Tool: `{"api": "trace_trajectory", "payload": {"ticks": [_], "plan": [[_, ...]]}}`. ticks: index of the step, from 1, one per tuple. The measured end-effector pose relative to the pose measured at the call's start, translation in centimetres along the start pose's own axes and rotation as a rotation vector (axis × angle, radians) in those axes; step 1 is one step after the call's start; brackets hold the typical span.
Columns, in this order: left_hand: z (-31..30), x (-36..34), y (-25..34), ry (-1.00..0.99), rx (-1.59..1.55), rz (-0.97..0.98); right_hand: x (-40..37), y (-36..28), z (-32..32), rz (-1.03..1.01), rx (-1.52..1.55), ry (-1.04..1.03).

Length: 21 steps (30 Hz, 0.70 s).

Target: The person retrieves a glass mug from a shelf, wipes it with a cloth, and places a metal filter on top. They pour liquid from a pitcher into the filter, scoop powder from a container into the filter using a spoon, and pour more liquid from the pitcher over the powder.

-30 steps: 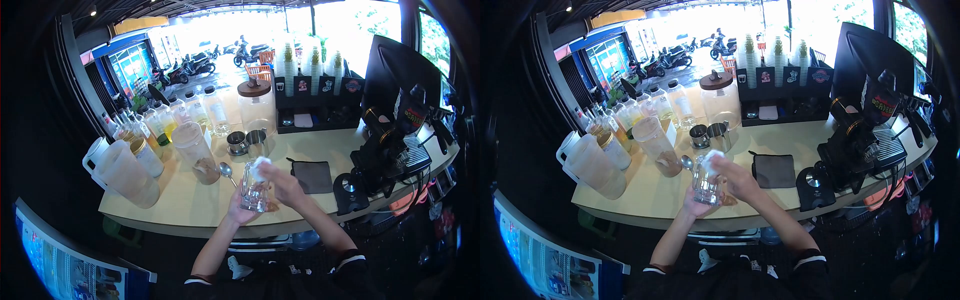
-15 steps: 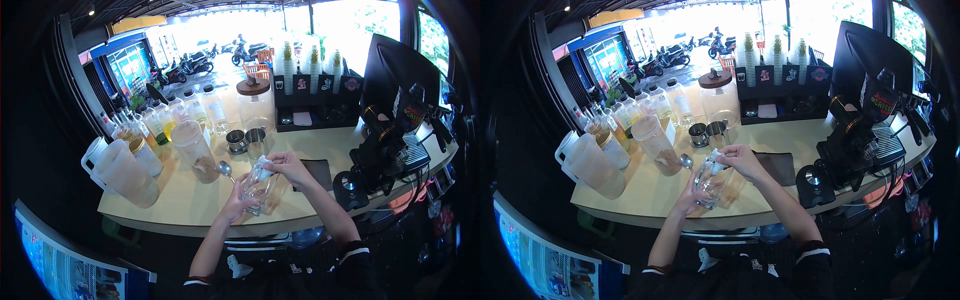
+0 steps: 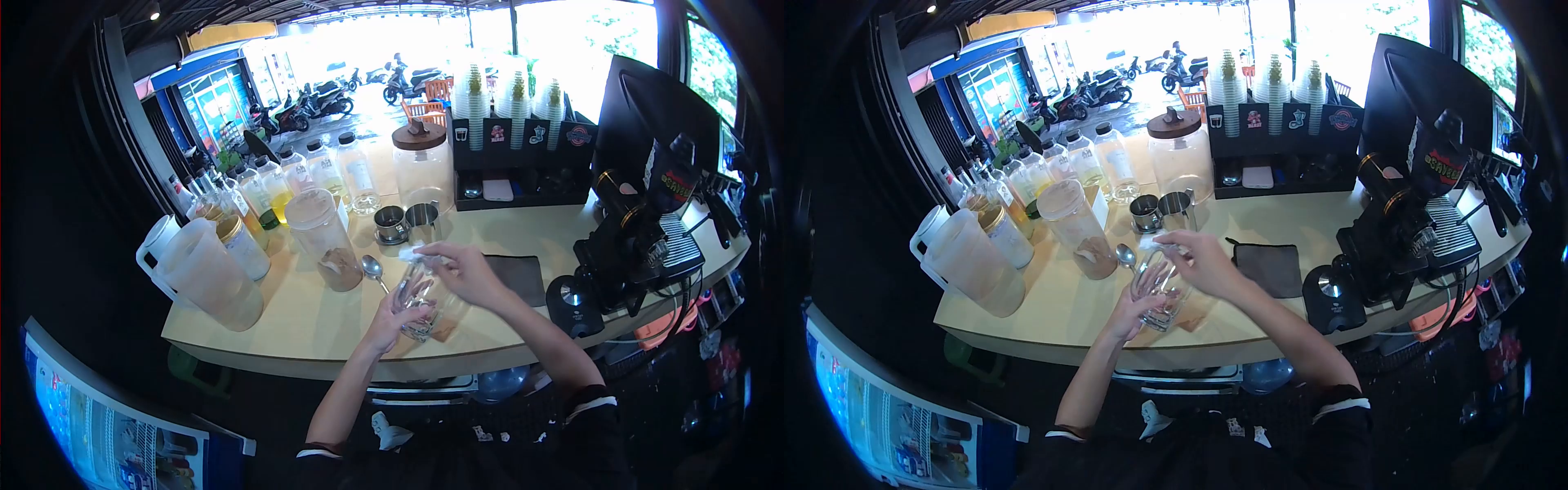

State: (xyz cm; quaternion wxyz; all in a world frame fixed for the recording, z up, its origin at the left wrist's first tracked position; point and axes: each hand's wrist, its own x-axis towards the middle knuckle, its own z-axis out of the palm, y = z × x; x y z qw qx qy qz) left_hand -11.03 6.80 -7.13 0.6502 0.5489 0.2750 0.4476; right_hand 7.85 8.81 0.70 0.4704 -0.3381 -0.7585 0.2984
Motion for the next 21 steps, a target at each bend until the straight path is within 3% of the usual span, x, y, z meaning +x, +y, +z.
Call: {"api": "trace_trajectory", "payload": {"ticks": [5, 8, 9, 11, 15, 17, 19, 21], "plan": [[-0.3, 0.0, -0.8, -0.081, -0.278, -0.02, 0.2, 1.8, -1.2, 0.097, 0.237, -0.04], [-0.3, -0.4, -0.1, -0.106, -0.469, -0.066, 0.4, 1.8, -2.4, 0.005, 0.373, 0.266], [-0.1, -0.3, 0.1, -0.106, -0.47, -0.065, 0.0, 1.4, -2.2, 0.005, 0.372, 0.265], [0.1, -0.2, 0.4, -0.018, -0.318, -0.023, -1.4, 0.8, -0.6, -0.291, -0.361, 0.202], [0.8, 0.2, -0.1, 0.028, -0.304, -0.064, -2.3, 2.1, 1.7, -0.51, -0.435, 0.1], [0.7, 0.7, -1.0, 0.183, -0.522, -0.1, -4.9, 1.0, 3.8, -0.51, -0.408, 0.037], [0.3, 0.8, -1.0, 0.058, -0.435, 0.019, -5.6, 0.1, 3.8, -0.514, -0.387, -0.022], [0.5, 0.4, -0.8, 0.101, -0.487, -0.048, -5.9, 0.1, 2.9, -0.129, -0.094, -0.18]]}}
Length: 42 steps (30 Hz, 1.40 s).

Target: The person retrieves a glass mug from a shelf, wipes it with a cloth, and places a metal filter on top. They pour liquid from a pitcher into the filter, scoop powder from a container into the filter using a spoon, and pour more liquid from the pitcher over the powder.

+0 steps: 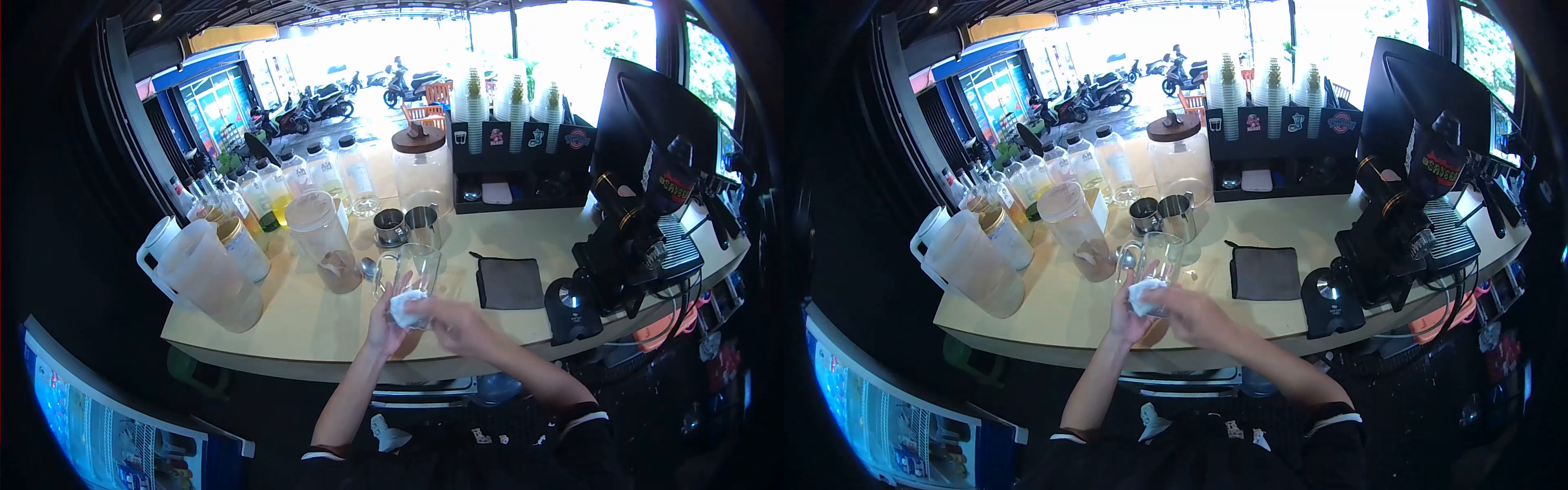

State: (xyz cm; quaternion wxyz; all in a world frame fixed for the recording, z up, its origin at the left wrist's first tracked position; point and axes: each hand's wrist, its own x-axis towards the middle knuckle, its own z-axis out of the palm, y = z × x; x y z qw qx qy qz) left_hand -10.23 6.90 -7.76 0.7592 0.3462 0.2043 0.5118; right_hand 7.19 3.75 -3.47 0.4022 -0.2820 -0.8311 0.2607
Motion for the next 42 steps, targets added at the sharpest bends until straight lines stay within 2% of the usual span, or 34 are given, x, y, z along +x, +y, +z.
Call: {"api": "trace_trajectory", "payload": {"ticks": [1, 2, 4, 5, 7, 8, 9, 10, 11, 12, 13, 17, 20, 23, 24, 26, 27, 28, 31, 33, 34, 36, 37, 38, 40, 42], "plan": [[-0.1, -0.1, -0.2, -0.034, -0.047, -0.023, 0.6, 0.2, -0.6, 0.078, 0.058, 0.141], [0.0, -0.2, -0.3, -0.03, -0.046, -0.027, 1.9, 0.5, -1.4, 0.081, 0.063, 0.142], [0.6, -0.5, -0.8, -0.007, 0.01, -0.007, 4.3, 0.8, -2.7, -0.26, -0.198, 0.528], [1.4, -0.6, -0.6, 0.036, 0.027, -0.019, 4.3, 0.9, -2.1, -0.254, -0.2, 0.53], [-0.5, 0.3, -1.1, 0.046, 0.022, 0.004, 4.0, 1.3, -0.4, -0.382, -0.469, 0.376], [-1.1, 0.9, -1.2, 0.055, 0.017, 0.039, 3.0, 1.0, 0.3, -0.385, -0.472, 0.377], [-0.8, 1.0, -0.8, 0.057, -0.207, 0.006, 1.5, 0.5, 1.4, -0.416, -0.445, 0.278], [-1.7, 1.0, -0.6, 0.059, -0.206, 0.009, 0.6, 0.2, 2.1, -0.445, -0.415, 0.179], [-1.9, 1.1, 0.3, -0.172, -0.191, 0.029, 0.5, 0.2, 2.0, -0.45, -0.415, 0.179], [-1.9, 1.1, 0.9, -0.402, -0.175, 0.05, 0.3, 0.4, 1.6, -0.413, -0.279, 0.159], [-1.5, 0.6, 0.1, -0.003, -0.036, 0.06, -0.1, 0.5, 1.4, -0.37, -0.137, 0.137], [-0.8, -0.4, 0.0, -0.002, -0.143, -0.014, 4.5, 1.9, -5.1, -0.032, -0.197, 0.45], [-1.1, -0.1, -0.5, -0.113, -0.133, -0.066, 7.3, 3.0, -7.9, 0.012, -0.331, 0.438], [-0.6, 0.2, -0.7, -0.112, -0.023, -0.1, 9.2, 2.2, -8.1, 0.153, -0.237, -0.275], [-0.6, 0.2, -0.8, -0.111, -0.022, -0.101, 9.4, 2.1, -8.4, 0.153, -0.235, -0.275], [-0.7, 0.0, -0.7, -0.062, -0.027, -0.129, 9.6, 2.1, -8.7, 0.435, 0.313, -0.5], [-0.7, 0.0, -0.7, -0.06, -0.026, -0.128, 9.4, 2.6, -8.9, 0.469, 0.459, -0.489], [-0.8, 0.0, -0.6, -0.101, -0.083, -0.139, 9.3, 2.8, -9.2, 0.468, 0.457, -0.494], [-1.7, 0.1, -0.7, -0.132, -0.187, -0.161, 9.2, 2.6, -9.5, 0.498, 0.498, -0.422], [-1.9, 0.2, -0.8, -0.128, -0.234, -0.175, 9.1, 1.6, -10.2, 0.272, -0.583, 0.087], [-2.0, 0.1, -0.8, -0.11, -0.212, -0.157, 9.0, 1.8, -10.2, 0.272, -0.581, 0.085], [-1.9, 0.2, -0.9, -0.098, -0.19, -0.145, 8.7, 2.4, -10.5, -0.234, -1.181, 0.393], [-1.8, 0.2, -1.0, -0.087, -0.221, -0.14, 8.5, 2.6, -10.0, -0.159, -1.02, 0.332], [-1.8, 0.2, -1.1, -0.075, -0.251, -0.136, 8.3, 2.6, -9.2, -0.157, -1.022, 0.333], [-1.1, 0.5, -1.3, -0.06, -0.264, -0.13, 7.7, 2.3, -6.9, -0.288, -0.504, 0.371], [-0.9, 0.6, -1.5, -0.045, -0.277, -0.125, 5.6, 1.8, -3.2, -0.102, -0.419, 0.156]]}}
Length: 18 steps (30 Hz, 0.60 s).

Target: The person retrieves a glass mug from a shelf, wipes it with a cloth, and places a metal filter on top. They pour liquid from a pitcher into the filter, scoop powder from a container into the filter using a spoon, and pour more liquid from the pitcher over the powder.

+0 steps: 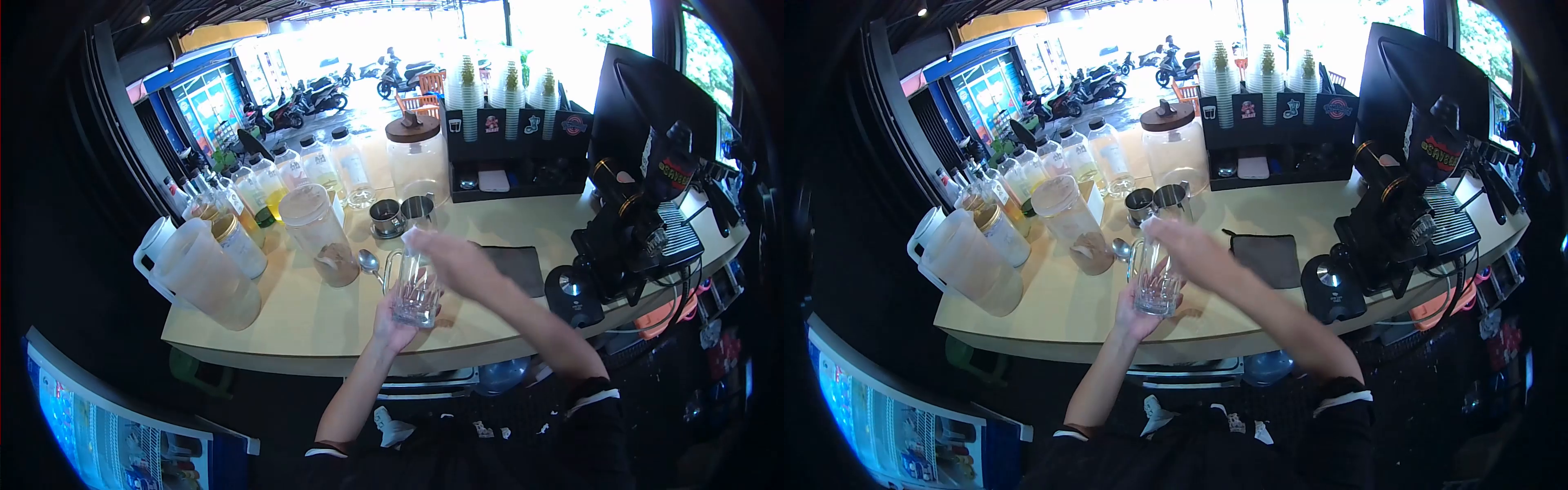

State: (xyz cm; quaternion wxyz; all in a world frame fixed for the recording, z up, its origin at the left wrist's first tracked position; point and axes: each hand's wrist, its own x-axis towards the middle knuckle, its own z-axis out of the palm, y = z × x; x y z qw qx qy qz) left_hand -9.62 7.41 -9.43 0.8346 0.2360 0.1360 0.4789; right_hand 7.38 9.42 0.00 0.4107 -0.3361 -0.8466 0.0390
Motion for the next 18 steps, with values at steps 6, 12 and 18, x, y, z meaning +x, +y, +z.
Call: {"api": "trace_trajectory", "payload": {"ticks": [6, 12, 18], "plan": [[-0.6, -0.1, -0.6, 0.066, -0.303, 0.019, -5.0, -2.5, 3.0, -0.262, 0.072, 0.153], [-0.4, 0.0, -0.7, -0.107, -0.548, -0.098, -3.3, -1.3, 0.2, -0.13, 0.127, 0.459], [-2.7, 0.0, -0.6, -0.119, -0.332, -0.014, -5.2, -0.9, 1.1, -0.099, 0.299, 0.179]]}}
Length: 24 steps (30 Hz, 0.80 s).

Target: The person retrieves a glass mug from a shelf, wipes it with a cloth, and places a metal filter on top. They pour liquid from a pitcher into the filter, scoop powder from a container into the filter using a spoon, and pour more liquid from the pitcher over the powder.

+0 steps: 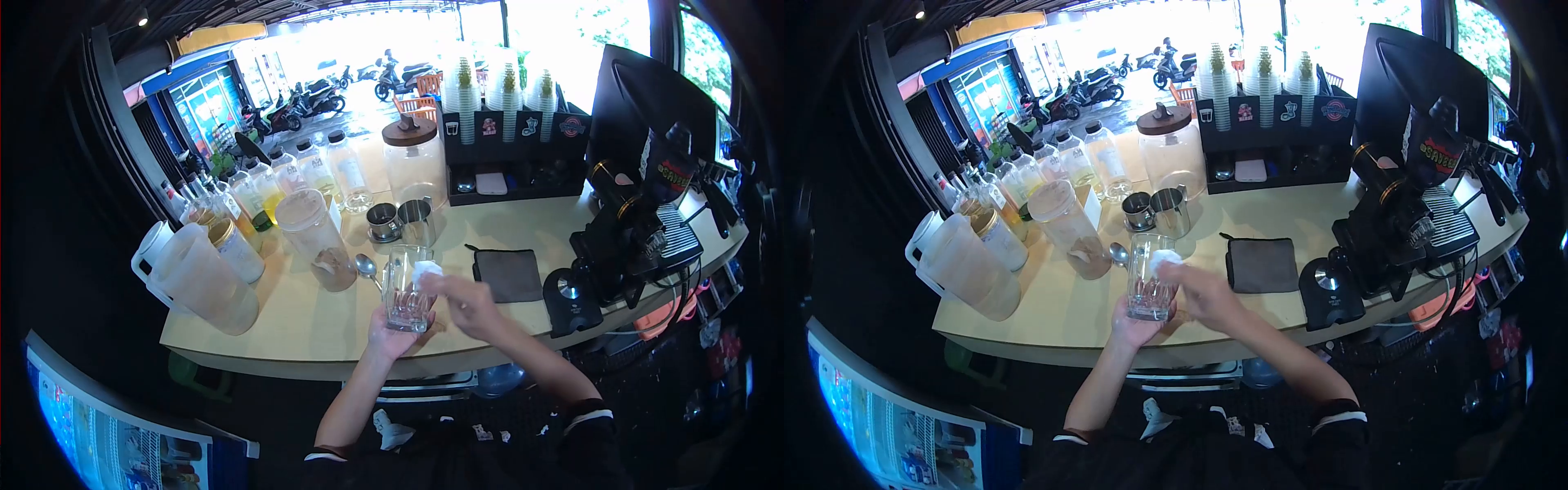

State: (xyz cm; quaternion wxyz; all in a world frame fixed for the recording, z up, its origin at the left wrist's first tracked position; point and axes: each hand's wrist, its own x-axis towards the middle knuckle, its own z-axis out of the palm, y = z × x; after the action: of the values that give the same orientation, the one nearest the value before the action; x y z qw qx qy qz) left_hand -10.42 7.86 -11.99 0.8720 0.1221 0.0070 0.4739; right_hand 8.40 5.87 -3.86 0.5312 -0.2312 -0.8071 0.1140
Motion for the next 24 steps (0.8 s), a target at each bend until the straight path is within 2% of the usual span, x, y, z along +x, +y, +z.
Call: {"api": "trace_trajectory", "payload": {"ticks": [2, 3, 4, 6, 7, 8, 10, 11, 12, 14, 15, 17, 18, 20, 21, 22, 23, 24], "plan": [[2.2, 0.0, -0.3, 0.045, -0.123, -0.111, 1.1, 1.0, -1.4, 0.215, 0.114, 0.213], [2.0, 0.2, -0.3, 0.0, -0.183, -0.164, 2.4, 0.9, -1.5, 0.201, 0.088, 0.371], [1.9, 0.4, -0.5, 0.002, -0.186, -0.164, 3.1, 1.4, -1.9, 0.204, 0.088, 0.369], [1.9, 0.5, -0.6, -0.026, -0.23, -0.284, 4.5, 2.1, -2.6, 0.482, 0.21, -0.146], [2.1, 0.3, -0.4, -0.01, -0.244, -0.3, 5.7, 2.2, -3.5, 0.568, 0.578, -0.219], [2.0, 0.3, -0.3, -0.009, -0.241, -0.304, 6.3, 2.6, -4.2, 0.568, 0.577, -0.215], [1.5, 0.2, -0.1, -0.054, -0.214, -0.348, 6.6, 3.2, -5.7, 0.536, 0.647, -0.53], [2.0, 0.0, -0.3, -0.054, -0.214, -0.346, 6.2, 3.8, -5.7, 0.508, 0.673, -0.618], [2.8, -0.4, -0.5, -0.078, -0.198, -0.351, 6.0, 4.2, -5.8, 0.505, 0.674, -0.619], [3.3, -0.5, -0.8, -0.105, -0.18, -0.357, 5.8, 4.9, -6.1, 0.648, 0.873, -0.6], [3.2, -0.6, -1.1, -0.07, -0.151, -0.316, 5.7, 5.0, -6.0, 0.648, 0.874, -0.602], [3.5, -0.6, -1.6, -0.036, -0.121, -0.269, 5.6, 5.2, -5.8, 0.798, 0.822, -0.328], [4.1, -0.5, -1.9, 0.005, -0.086, -0.195, 5.6, 5.5, -5.4, 0.795, 0.823, -0.332], [4.9, -0.3, -2.4, 0.043, -0.053, -0.124, 5.9, 6.1, -4.8, 0.714, 1.082, 0.265], [5.2, -0.1, -2.7, 0.059, -0.028, -0.049, 6.4, 4.8, -4.2, 0.632, 0.868, 0.479], [5.3, 0.0, -2.9, 0.077, -0.003, 0.025, 6.2, 4.0, -3.3, 0.63, 0.865, 0.479], [4.8, 0.3, -2.9, 0.074, -0.003, 0.024, 5.4, 3.0, -2.4, 0.547, 0.529, 0.318], [3.9, 0.9, -2.6, -0.042, -0.045, -0.015, 4.5, 2.0, -1.2, 0.453, 0.195, 0.159]]}}
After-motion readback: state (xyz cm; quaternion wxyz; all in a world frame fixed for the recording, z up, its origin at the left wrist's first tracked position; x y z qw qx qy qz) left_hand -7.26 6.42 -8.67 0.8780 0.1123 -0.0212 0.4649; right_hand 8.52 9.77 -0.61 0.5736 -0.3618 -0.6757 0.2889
